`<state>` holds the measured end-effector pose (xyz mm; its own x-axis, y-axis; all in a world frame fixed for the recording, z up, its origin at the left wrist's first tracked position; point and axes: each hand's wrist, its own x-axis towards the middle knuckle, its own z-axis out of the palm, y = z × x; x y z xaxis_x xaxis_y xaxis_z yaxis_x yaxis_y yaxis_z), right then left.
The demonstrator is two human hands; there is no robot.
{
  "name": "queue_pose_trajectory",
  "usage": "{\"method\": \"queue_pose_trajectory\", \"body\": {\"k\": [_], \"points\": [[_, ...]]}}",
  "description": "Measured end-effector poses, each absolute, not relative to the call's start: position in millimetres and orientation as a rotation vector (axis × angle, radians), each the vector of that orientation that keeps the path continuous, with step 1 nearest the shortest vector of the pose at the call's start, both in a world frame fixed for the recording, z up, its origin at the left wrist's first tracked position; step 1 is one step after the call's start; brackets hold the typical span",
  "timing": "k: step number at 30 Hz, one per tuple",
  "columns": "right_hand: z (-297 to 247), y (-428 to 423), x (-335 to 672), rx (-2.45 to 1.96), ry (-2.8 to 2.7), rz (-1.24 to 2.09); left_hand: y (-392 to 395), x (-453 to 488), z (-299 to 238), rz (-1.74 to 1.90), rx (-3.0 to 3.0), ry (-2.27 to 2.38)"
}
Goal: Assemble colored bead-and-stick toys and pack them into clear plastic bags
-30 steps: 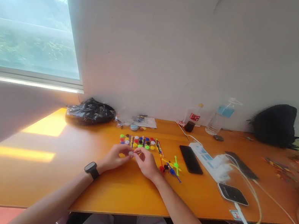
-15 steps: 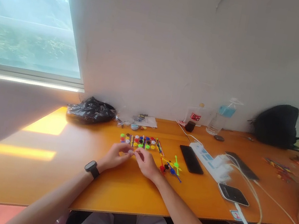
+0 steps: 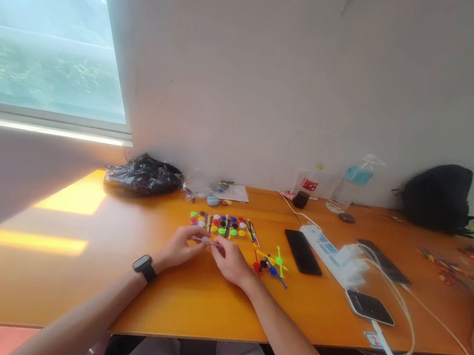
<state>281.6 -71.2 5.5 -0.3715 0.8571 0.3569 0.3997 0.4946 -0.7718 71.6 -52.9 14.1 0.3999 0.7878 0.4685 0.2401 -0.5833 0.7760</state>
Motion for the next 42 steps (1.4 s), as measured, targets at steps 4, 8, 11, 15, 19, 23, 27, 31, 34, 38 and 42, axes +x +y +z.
{"method": "queue_pose_trajectory", "body": {"k": [4, 8, 11, 15, 19, 23, 27, 31, 34, 38, 42], "points": [[6.2, -72.6, 280.5, -1.055, -2.014, 0.688, -52.2, 70.6, 12.9, 1.122, 2.044, 0.860], [7.5, -73.8, 279.5, -1.046, -2.015, 0.676, -53.0, 70.6, 13.8, 1.109, 2.039, 0.872], [7.9, -73.8, 279.5, -1.044, -2.004, 0.670, -53.7, 71.2, 15.1, 1.113, 2.024, 0.881], [8.6, -73.8, 279.9, -1.035, -1.993, 0.672, -54.1, 71.8, 16.0, 1.114, 2.017, 0.885], [11.1, -74.7, 280.1, -1.001, -1.964, 0.709, -54.9, 72.0, 17.3, 1.143, 1.994, 0.886], [11.6, -74.8, 280.1, -0.973, -1.964, 0.743, -56.7, 72.4, 19.8, 1.143, 1.993, 0.862], [8.9, -73.5, 279.6, -0.975, -1.965, 0.735, -57.7, 72.4, 20.7, 1.131, 1.999, 0.849], [7.4, -72.7, 279.6, -0.983, -1.983, 0.710, -55.9, 71.1, 17.9, 1.156, 2.007, 0.846], [8.6, -72.8, 280.1, -0.986, -1.997, 0.699, -54.2, 70.3, 15.4, 1.167, 1.999, 0.843], [8.8, -72.5, 280.5, -0.992, -1.986, 0.660, -53.1, 71.0, 13.8, 1.178, 1.980, 0.843], [4.7, -70.5, 280.2, -1.016, -1.961, 0.630, -53.1, 72.2, 14.0, 1.182, 1.962, 0.844]]}}
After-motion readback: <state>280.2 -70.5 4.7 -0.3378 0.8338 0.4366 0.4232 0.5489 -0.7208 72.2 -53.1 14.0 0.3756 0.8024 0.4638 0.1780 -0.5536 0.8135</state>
